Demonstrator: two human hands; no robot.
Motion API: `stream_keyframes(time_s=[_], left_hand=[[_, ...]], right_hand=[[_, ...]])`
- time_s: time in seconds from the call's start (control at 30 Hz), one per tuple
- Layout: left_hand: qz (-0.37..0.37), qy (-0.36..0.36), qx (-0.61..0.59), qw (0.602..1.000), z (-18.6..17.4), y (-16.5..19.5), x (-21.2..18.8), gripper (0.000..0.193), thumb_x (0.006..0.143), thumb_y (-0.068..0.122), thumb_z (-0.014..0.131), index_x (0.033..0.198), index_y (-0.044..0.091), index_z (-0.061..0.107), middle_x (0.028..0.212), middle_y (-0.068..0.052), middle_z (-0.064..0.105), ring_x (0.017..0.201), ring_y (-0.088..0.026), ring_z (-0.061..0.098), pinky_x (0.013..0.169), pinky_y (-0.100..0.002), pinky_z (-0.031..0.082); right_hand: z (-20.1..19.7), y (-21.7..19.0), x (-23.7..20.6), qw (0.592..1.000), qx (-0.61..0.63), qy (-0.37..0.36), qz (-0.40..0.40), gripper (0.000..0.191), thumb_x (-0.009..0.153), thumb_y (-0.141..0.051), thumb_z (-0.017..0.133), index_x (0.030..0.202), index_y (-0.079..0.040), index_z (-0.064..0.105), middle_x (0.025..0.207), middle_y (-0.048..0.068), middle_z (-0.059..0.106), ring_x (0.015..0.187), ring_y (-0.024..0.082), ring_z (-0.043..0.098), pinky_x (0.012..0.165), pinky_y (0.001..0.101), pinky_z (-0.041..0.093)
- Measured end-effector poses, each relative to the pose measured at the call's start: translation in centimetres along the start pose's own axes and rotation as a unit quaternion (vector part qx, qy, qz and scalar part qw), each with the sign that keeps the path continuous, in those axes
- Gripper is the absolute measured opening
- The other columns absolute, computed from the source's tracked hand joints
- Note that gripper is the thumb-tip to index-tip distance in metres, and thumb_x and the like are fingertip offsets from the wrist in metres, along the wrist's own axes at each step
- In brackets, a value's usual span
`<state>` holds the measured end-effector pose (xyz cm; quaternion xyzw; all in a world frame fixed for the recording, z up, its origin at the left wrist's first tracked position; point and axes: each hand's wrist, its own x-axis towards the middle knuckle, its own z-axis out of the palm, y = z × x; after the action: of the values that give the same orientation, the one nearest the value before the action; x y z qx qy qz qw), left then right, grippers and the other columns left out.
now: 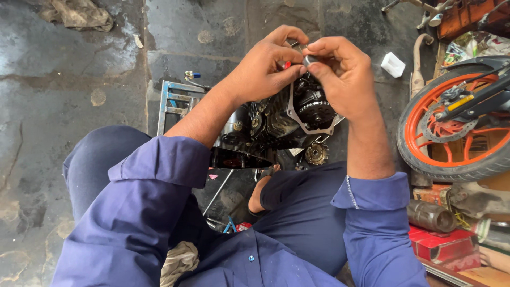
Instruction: The person sits on the floor and works on a disassembled motorcycle engine. They open a small plastic packet with scissors, remove a small metal part, and install it into the engine casing. The person then picks up a bolt and appears to prepare to fasten it.
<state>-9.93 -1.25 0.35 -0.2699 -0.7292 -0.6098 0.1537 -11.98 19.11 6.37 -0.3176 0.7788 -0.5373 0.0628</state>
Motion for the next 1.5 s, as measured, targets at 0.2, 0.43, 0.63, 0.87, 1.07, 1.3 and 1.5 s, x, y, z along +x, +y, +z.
stream_keyframes(time_s=[0.2,0.43,0.63,0.87,1.07,1.3,1.5], left_hand=[[0.008,0.031,0.055,0.998,0.3,0.0,0.0,0.018,0.092,0.021,0.086,0.101,0.007,0.079,0.129,-0.009,0.061,0.099,-0.018,0.071,0.079,-0.030,0.059],[0.036,-0.012,0.014,0.999,-0.1,1.2,0.5,0.014,0.098,0.010,0.073,0.111,0.003,0.076,0.134,-0.012,0.060,0.107,-0.022,0.070,0.087,-0.031,0.057],[-0.032,0.016,0.066,0.997,0.5,2.7,0.7,0.015,0.088,0.010,0.075,0.102,0.004,0.077,0.122,-0.012,0.067,0.093,-0.023,0.072,0.078,-0.032,0.057],[-0.077,0.065,0.148,0.984,1.3,3.6,0.3,0.016,0.081,0.014,0.078,0.095,0.005,0.079,0.119,-0.015,0.069,0.097,-0.028,0.073,0.077,-0.035,0.060],[-0.043,0.016,0.202,0.978,1.2,5.4,-1.1,0.016,0.086,0.013,0.075,0.099,0.004,0.077,0.127,-0.019,0.066,0.112,-0.037,0.068,0.096,-0.041,0.054],[-0.040,-0.057,0.164,0.984,-0.1,5.5,-0.9,0.020,0.081,0.011,0.077,0.100,0.004,0.076,0.138,-0.023,0.057,0.127,-0.041,0.058,0.109,-0.045,0.046],[-0.019,-0.092,0.149,0.984,-0.3,5.3,-1.2,0.030,0.083,0.010,0.075,0.112,0.001,0.072,0.144,-0.027,0.053,0.134,-0.043,0.053,0.113,-0.046,0.043]], right_hand=[[-0.6,1.7,-0.1,0.999,0.026,0.005,-0.020,0.034,0.100,0.001,0.075,0.129,-0.001,0.059,0.113,0.005,0.064,0.102,0.010,0.067,0.093,0.0275,0.061],[-0.2,1.2,0.1,0.999,0.046,0.016,-0.008,0.021,0.096,-0.005,0.073,0.114,0.000,0.063,0.111,0.003,0.070,0.102,0.011,0.069,0.093,0.0272,0.059],[-0.3,1.6,-0.4,0.992,-0.110,0.059,-0.035,0.034,0.088,-0.008,0.083,0.116,0.000,0.066,0.107,0.008,0.067,0.094,0.015,0.065,0.082,0.0294,0.057],[-0.3,1.1,-0.6,0.998,-0.011,0.056,-0.023,0.023,0.093,-0.016,0.073,0.112,-0.005,0.071,0.107,0.001,0.074,0.101,0.010,0.071,0.089,0.0275,0.059],[-0.5,1.1,-0.7,0.990,-0.126,0.031,-0.048,0.026,0.087,-0.016,0.081,0.110,-0.006,0.073,0.102,0.009,0.069,0.090,0.017,0.068,0.079,0.0310,0.056],[-2.1,2.1,0.0,0.995,-0.022,-0.049,-0.086,0.020,0.100,-0.009,0.064,0.119,-0.007,0.072,0.116,0.005,0.070,0.110,0.016,0.067,0.096,0.0298,0.055],[-1.5,1.6,-0.1,0.986,-0.129,-0.037,-0.097,0.018,0.100,-0.011,0.074,0.117,-0.008,0.077,0.110,0.008,0.063,0.105,0.019,0.063,0.089,0.0311,0.052]])
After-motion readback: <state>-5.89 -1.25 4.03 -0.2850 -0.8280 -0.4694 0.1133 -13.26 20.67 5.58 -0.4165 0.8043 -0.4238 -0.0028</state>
